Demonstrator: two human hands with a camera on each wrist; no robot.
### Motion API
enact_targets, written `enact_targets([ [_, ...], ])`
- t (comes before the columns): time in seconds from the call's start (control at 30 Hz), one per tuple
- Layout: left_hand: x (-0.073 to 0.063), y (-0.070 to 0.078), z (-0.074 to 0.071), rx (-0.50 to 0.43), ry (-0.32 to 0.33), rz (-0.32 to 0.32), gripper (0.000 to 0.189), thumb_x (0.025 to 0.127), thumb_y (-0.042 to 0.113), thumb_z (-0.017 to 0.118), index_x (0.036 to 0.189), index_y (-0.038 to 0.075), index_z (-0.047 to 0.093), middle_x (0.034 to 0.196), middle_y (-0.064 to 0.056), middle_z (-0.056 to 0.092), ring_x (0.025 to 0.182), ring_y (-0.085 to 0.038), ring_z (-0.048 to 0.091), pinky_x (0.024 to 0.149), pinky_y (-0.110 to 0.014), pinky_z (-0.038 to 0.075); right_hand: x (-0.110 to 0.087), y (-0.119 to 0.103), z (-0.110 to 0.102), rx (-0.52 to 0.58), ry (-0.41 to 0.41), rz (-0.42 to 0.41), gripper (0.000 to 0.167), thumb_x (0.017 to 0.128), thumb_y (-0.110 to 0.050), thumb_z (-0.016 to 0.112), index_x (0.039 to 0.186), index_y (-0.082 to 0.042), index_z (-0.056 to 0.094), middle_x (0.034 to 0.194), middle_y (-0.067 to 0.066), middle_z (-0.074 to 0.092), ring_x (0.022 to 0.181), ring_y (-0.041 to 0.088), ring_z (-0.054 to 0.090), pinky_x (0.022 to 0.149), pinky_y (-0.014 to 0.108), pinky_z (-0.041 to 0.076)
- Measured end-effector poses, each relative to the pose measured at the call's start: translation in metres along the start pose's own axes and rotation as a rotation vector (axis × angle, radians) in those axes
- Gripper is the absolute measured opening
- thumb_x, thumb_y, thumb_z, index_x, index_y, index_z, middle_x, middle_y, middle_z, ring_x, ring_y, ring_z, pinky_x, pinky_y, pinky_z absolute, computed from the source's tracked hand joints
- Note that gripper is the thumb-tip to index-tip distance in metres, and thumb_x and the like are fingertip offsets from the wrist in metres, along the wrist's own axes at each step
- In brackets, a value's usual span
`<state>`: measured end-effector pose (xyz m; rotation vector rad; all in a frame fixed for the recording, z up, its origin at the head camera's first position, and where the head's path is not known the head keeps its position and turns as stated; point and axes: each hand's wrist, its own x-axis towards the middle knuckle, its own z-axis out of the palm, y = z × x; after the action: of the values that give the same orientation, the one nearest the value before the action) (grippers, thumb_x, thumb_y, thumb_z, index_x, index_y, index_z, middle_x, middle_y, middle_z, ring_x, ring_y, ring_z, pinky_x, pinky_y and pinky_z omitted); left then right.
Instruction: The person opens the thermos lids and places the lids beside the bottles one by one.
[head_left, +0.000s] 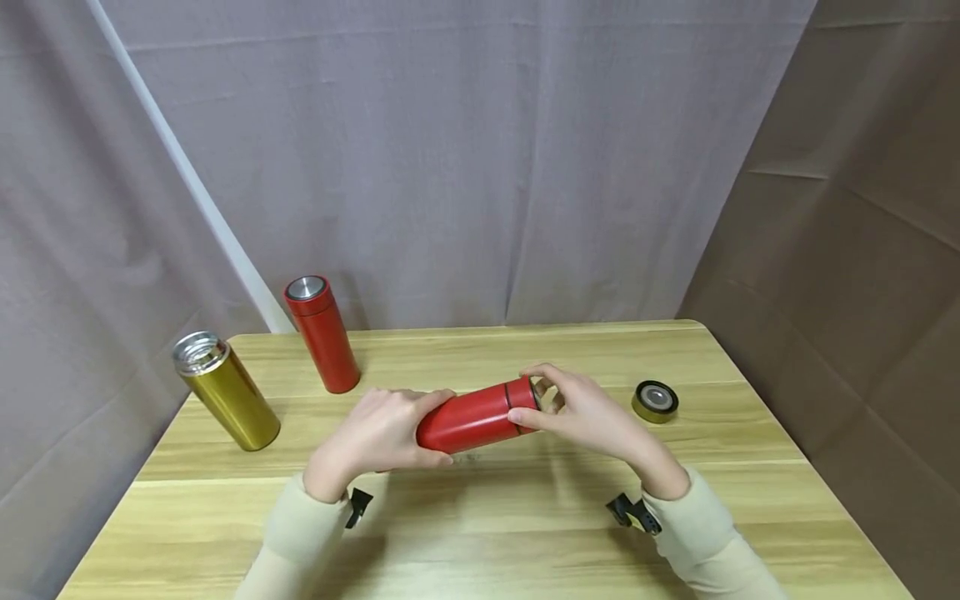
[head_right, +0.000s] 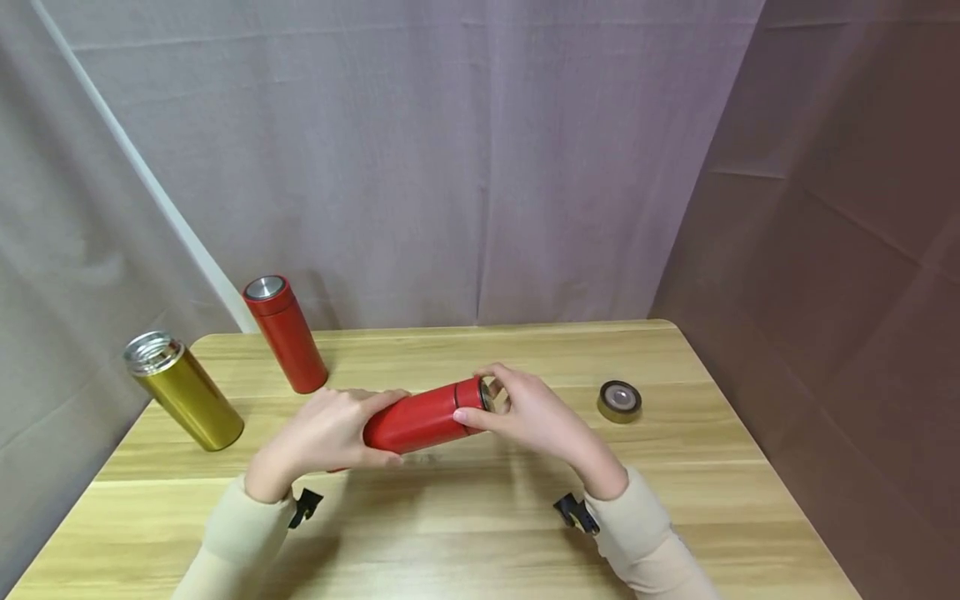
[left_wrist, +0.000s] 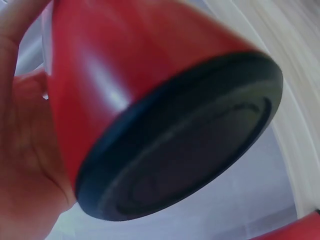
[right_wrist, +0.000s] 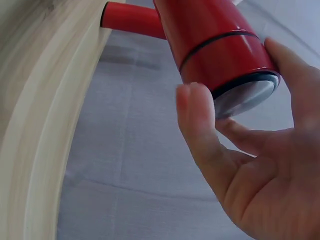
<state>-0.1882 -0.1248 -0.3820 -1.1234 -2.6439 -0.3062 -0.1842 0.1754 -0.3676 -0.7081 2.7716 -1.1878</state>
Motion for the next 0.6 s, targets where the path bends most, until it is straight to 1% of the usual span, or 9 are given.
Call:
enact_targets([
  [0.07, -0.0002, 0.0008, 0.0013, 0.005, 0.000, -0.003, 0.071, 0.069, 0.056, 0.084, 0.129, 0.023, 0.063, 0.086, 0.012, 0.067, 0.067, -0.003, 0.056, 0.055, -0.027, 0.039, -0.0003, 0.0017, -0.0003, 0.026, -0.020, 0.027, 0.064, 0.087, -0.048, 0.076, 0.136, -0.010, 0.057, 0.102, 0.004, 0.063, 0.075, 0.014, 0.064, 0.064, 0.033, 0.054],
  [0.13, 0.0000, 0.0014, 0.0019, -0.006, -0.004, -0.007, 0.072, 0.070, 0.057, 0.083, 0.130, 0.024, 0.063, 0.087, 0.013, 0.067, 0.068, -0.003, 0.056, 0.055, -0.027, 0.039, -0.0013, 0.0022, -0.0011, 0.044, -0.024, 0.026, 0.063, 0.087, -0.047, 0.077, 0.135, -0.010, 0.058, 0.101, 0.004, 0.063, 0.076, 0.016, 0.064, 0.063, 0.034, 0.054],
  [0.2, 0.0003, 0.0018, 0.0021, -0.011, -0.006, -0.014, 0.072, 0.070, 0.058, 0.083, 0.131, 0.025, 0.062, 0.088, 0.014, 0.067, 0.069, -0.002, 0.056, 0.056, -0.027, 0.040, -0.0022, 0.0024, -0.0020, 0.066, -0.016, 0.010, 0.064, 0.086, -0.044, 0.078, 0.135, -0.009, 0.057, 0.101, 0.004, 0.063, 0.079, 0.017, 0.063, 0.065, 0.034, 0.055],
  [0.27, 0.0005, 0.0017, 0.0019, -0.018, -0.011, -0.022, 0.072, 0.070, 0.059, 0.082, 0.131, 0.026, 0.062, 0.089, 0.014, 0.067, 0.070, -0.002, 0.056, 0.057, -0.027, 0.040, -0.0031, 0.0022, -0.0030, 0.073, -0.006, -0.029, 0.065, 0.085, -0.042, 0.081, 0.136, -0.011, 0.056, 0.103, 0.002, 0.064, 0.082, 0.018, 0.062, 0.068, 0.033, 0.055],
  [0.33, 0.0007, 0.0007, 0.0018, -0.032, -0.020, -0.027, 0.072, 0.070, 0.061, 0.081, 0.132, 0.027, 0.062, 0.089, 0.015, 0.067, 0.070, -0.001, 0.056, 0.058, -0.026, 0.041, -0.0041, 0.0026, -0.0039, 0.066, -0.002, -0.096, 0.065, 0.084, -0.039, 0.083, 0.137, -0.013, 0.056, 0.107, 0.001, 0.063, 0.088, 0.018, 0.062, 0.072, 0.034, 0.056],
  [0.47, 0.0009, -0.0028, 0.0030, -0.109, -0.052, -0.026, 0.075, 0.070, 0.061, 0.082, 0.134, 0.028, 0.061, 0.092, 0.016, 0.067, 0.070, 0.000, 0.057, 0.060, -0.026, 0.043, -0.0070, 0.0041, -0.0062, 0.019, -0.009, -0.284, 0.065, 0.081, -0.029, 0.086, 0.137, -0.020, 0.055, 0.123, -0.002, 0.058, 0.104, 0.016, 0.060, 0.082, 0.037, 0.055],
  [0.53, 0.0010, -0.0047, 0.0044, -0.155, -0.070, -0.019, 0.076, 0.069, 0.060, 0.083, 0.134, 0.029, 0.061, 0.095, 0.018, 0.067, 0.071, 0.001, 0.057, 0.062, -0.026, 0.044, -0.0083, 0.0038, -0.0077, -0.010, -0.017, -0.367, 0.065, 0.079, -0.021, 0.088, 0.135, -0.023, 0.055, 0.129, -0.003, 0.055, 0.112, 0.016, 0.058, 0.087, 0.039, 0.054],
  [0.6, 0.0011, -0.0064, 0.0063, -0.191, -0.088, -0.010, 0.075, 0.069, 0.059, 0.084, 0.134, 0.029, 0.061, 0.097, 0.019, 0.067, 0.073, 0.001, 0.057, 0.064, -0.025, 0.045, -0.0096, 0.0032, -0.0088, -0.032, -0.038, -0.430, 0.065, 0.078, -0.012, 0.088, 0.133, -0.023, 0.055, 0.133, -0.003, 0.051, 0.117, 0.017, 0.055, 0.091, 0.039, 0.053],
])
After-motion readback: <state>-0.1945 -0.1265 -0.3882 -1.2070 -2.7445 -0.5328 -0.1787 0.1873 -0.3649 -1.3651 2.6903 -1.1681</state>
